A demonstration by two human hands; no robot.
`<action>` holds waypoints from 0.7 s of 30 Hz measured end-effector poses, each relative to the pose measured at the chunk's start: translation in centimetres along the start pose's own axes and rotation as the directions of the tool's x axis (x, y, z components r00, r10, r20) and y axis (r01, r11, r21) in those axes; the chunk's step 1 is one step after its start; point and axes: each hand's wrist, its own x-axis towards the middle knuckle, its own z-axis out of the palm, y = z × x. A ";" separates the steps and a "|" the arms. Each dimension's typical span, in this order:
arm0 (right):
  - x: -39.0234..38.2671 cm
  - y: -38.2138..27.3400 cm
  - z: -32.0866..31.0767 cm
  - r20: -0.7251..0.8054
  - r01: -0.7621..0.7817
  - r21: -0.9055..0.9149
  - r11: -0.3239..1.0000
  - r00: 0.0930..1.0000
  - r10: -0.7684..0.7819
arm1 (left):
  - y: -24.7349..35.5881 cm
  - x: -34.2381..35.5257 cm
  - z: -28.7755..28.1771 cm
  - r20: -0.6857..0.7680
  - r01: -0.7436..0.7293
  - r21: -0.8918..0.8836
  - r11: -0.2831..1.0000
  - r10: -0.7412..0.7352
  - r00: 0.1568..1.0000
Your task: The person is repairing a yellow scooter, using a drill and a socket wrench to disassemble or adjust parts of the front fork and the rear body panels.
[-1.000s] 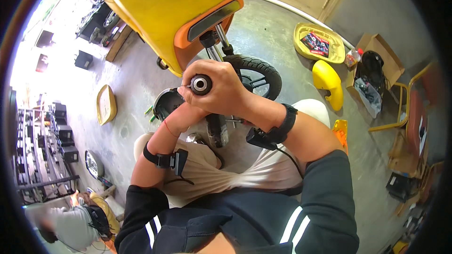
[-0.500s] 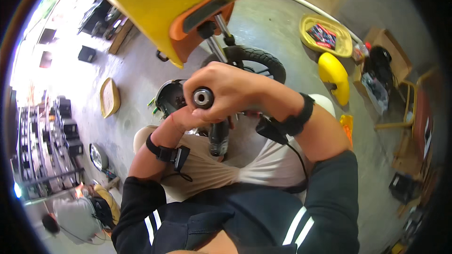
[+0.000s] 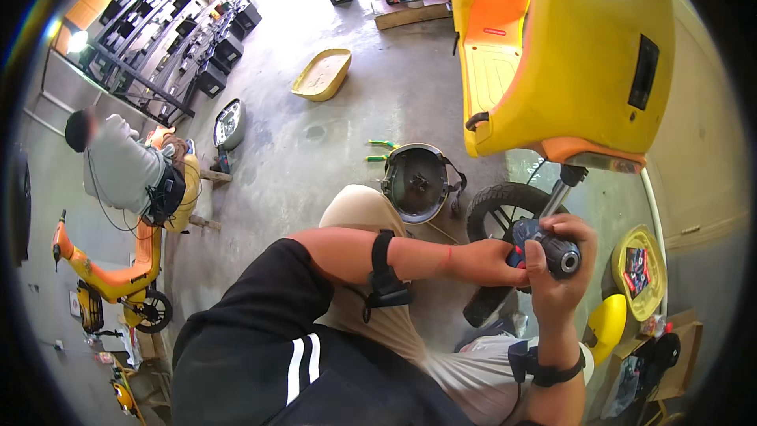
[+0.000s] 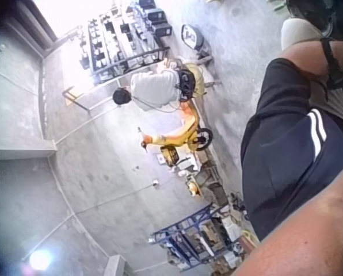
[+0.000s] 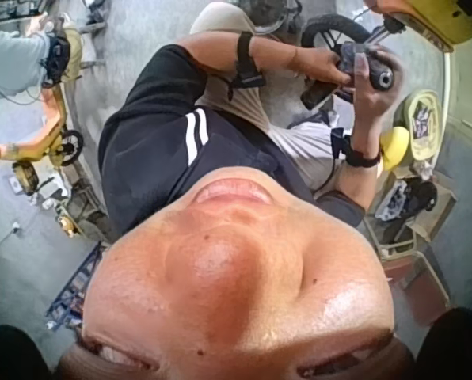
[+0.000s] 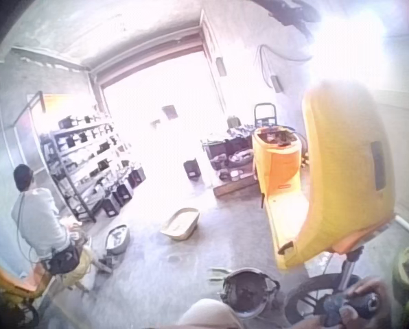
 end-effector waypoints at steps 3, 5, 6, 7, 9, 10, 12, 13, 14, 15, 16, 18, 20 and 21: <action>-0.2 -0.1 0.4 -0.060 -0.047 0.009 0.999 0.997 0.048 | -0.4 0.0 0.3 -0.087 -0.051 0.029 0.998 0.054 0.995; -0.1 -0.2 0.2 0.027 -0.116 -0.017 0.993 0.993 0.117 | -1.0 0.0 0.5 0.015 0.006 -0.070 0.998 -0.005 1.000; -0.1 -0.2 0.2 0.005 -0.129 -0.057 0.990 0.992 0.129 | -1.3 -0.1 0.7 0.035 0.092 -0.088 0.992 -0.090 0.995; 0.1 -0.4 -0.1 0.072 -0.121 -0.064 0.991 0.989 0.125 | -1.6 -0.2 0.7 0.062 0.112 -0.043 0.993 -0.110 0.992; 0.4 -0.4 0.0 0.159 -0.105 0.004 0.994 0.982 0.103 | -1.9 -0.6 0.9 0.073 0.129 -0.041 0.991 -0.126 0.989; 0.6 -0.4 0.0 0.197 -0.119 0.036 0.992 0.974 0.109 | -1.9 -0.8 1.1 0.091 0.109 -0.071 0.991 -0.103 0.991; 0.8 -0.4 0.3 0.230 -0.152 0.077 0.985 0.964 0.131 | -1.9 -1.0 1.1 0.103 0.130 -0.094 0.987 -0.120 0.987; 0.8 -0.4 0.3 0.242 -0.140 0.100 0.985 0.964 0.113 | -2.0 -0.9 1.2 0.141 0.160 -0.097 0.982 -0.146 0.979; 0.9 -0.2 0.4 0.251 -0.180 0.092 0.979 0.956 0.152 | -2.1 -0.9 1.3 0.144 0.136 -0.116 0.984 -0.119 0.982; 0.9 -0.2 0.2 0.249 -0.154 0.125 0.980 0.961 0.120 | -2.3 -0.9 1.2 0.143 0.155 -0.110 0.982 -0.139 0.980; 0.9 0.1 0.3 0.253 -0.179 0.157 0.971 0.958 0.136 | -2.6 -0.8 1.2 0.181 0.170 -0.096 0.981 -0.150 0.972; 1.0 0.9 -0.2 0.295 -0.100 0.057 0.993 0.952 0.079 | -3.3 -0.6 1.0 0.170 0.103 -0.127 0.986 -0.081 0.982; 1.0 1.6 -1.0 0.363 -0.129 0.052 0.990 0.926 0.102 | -3.7 -0.2 0.6 0.223 0.014 -0.228 0.974 0.038 0.974; 0.9 1.8 -1.5 0.386 -0.065 0.050 0.997 0.922 0.040 | -3.6 0.0 0.5 0.227 -0.095 -0.211 0.973 0.144 0.963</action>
